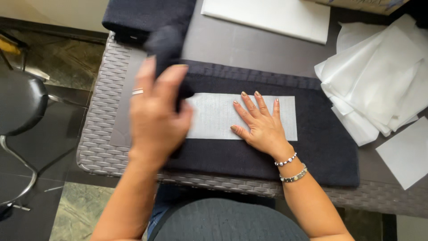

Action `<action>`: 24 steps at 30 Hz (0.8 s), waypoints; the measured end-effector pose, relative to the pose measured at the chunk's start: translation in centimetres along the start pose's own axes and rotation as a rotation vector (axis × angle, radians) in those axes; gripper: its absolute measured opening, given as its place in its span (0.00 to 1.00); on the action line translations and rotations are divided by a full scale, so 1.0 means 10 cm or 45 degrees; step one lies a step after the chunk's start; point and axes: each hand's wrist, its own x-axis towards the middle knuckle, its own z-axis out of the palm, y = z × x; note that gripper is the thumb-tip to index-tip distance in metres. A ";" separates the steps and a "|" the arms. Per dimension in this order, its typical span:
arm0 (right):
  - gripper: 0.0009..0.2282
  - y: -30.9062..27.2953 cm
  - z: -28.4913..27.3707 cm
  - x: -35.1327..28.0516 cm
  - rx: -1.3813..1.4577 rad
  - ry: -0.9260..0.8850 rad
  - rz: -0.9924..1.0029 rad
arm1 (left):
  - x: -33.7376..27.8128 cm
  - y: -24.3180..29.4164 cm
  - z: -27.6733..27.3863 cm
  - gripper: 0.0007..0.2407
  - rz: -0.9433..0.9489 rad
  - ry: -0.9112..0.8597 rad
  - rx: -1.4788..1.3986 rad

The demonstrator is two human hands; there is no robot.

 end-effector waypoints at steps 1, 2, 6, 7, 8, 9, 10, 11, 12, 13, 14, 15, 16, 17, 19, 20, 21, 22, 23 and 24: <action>0.33 0.03 0.09 -0.02 0.006 -0.006 0.008 | 0.00 0.17 0.18 0.26 0.002 -0.011 -0.003; 0.29 0.05 0.18 -0.03 -0.032 0.103 -0.039 | -0.01 0.34 0.37 0.27 0.123 -0.087 0.048; 0.31 0.18 0.35 -0.01 -0.035 0.108 -0.068 | -0.45 0.52 1.37 0.25 0.335 -0.374 -0.001; 0.31 0.15 0.32 -0.03 -0.029 0.103 -0.051 | -0.46 0.45 1.34 0.25 0.345 -0.387 -0.010; 0.29 0.11 0.29 -0.04 -0.034 0.178 -0.067 | -0.47 0.38 1.32 0.26 0.288 -0.369 -0.060; 0.27 0.11 0.24 -0.03 -0.048 0.257 -0.083 | -0.44 0.32 1.31 0.27 0.231 -0.344 -0.111; 0.27 0.09 0.17 -0.03 -0.050 0.256 -0.065 | -0.41 0.17 1.27 0.27 0.243 -0.351 -0.124; 0.30 0.04 0.11 -0.03 -0.047 0.250 -0.050 | -0.41 0.01 1.20 0.25 0.187 -0.325 -0.015; 0.32 -0.01 0.06 -0.04 -0.044 0.245 -0.036 | -0.42 -0.15 1.12 0.22 0.132 -0.300 0.094; 0.32 0.00 0.06 -0.03 -0.041 0.241 -0.031 | -0.42 -0.35 1.03 0.22 0.133 -0.306 0.092; 0.32 0.01 0.06 -0.03 -0.033 0.211 -0.034 | -0.42 -0.54 0.94 0.21 0.067 -0.242 0.175; 0.32 0.01 0.07 -0.03 -0.022 0.182 -0.041 | -0.43 -0.73 0.83 0.19 -0.002 -0.177 0.264; 0.32 0.01 0.06 -0.02 -0.015 0.178 -0.041 | -0.42 -0.83 0.77 0.19 -0.003 -0.185 0.267; 0.32 0.02 0.05 -0.02 -0.010 0.153 -0.037 | -0.42 -0.94 0.71 0.20 -0.074 -0.172 0.320; 0.32 0.02 0.05 -0.02 -0.001 0.134 -0.037 | -0.39 -1.10 0.58 0.20 -0.142 -0.156 0.381; 0.32 0.02 0.06 -0.02 -0.009 0.172 -0.051 | -0.36 -1.15 0.52 0.20 -0.215 -0.121 0.311; 0.31 0.03 0.07 -0.03 -0.020 0.213 -0.051 | -0.30 -1.20 0.49 0.21 -0.277 -0.087 0.232; 0.31 0.04 0.07 -0.04 -0.020 0.223 -0.042 | -0.27 -1.11 0.36 0.21 -0.264 -0.085 0.230; 0.31 0.04 0.07 -0.05 0.042 0.229 -0.064 | -0.21 -1.02 0.24 0.18 -0.251 0.076 0.212; 0.31 0.06 0.06 -0.05 0.104 0.236 -0.086 | -0.15 -0.94 0.13 0.16 -0.237 0.237 0.191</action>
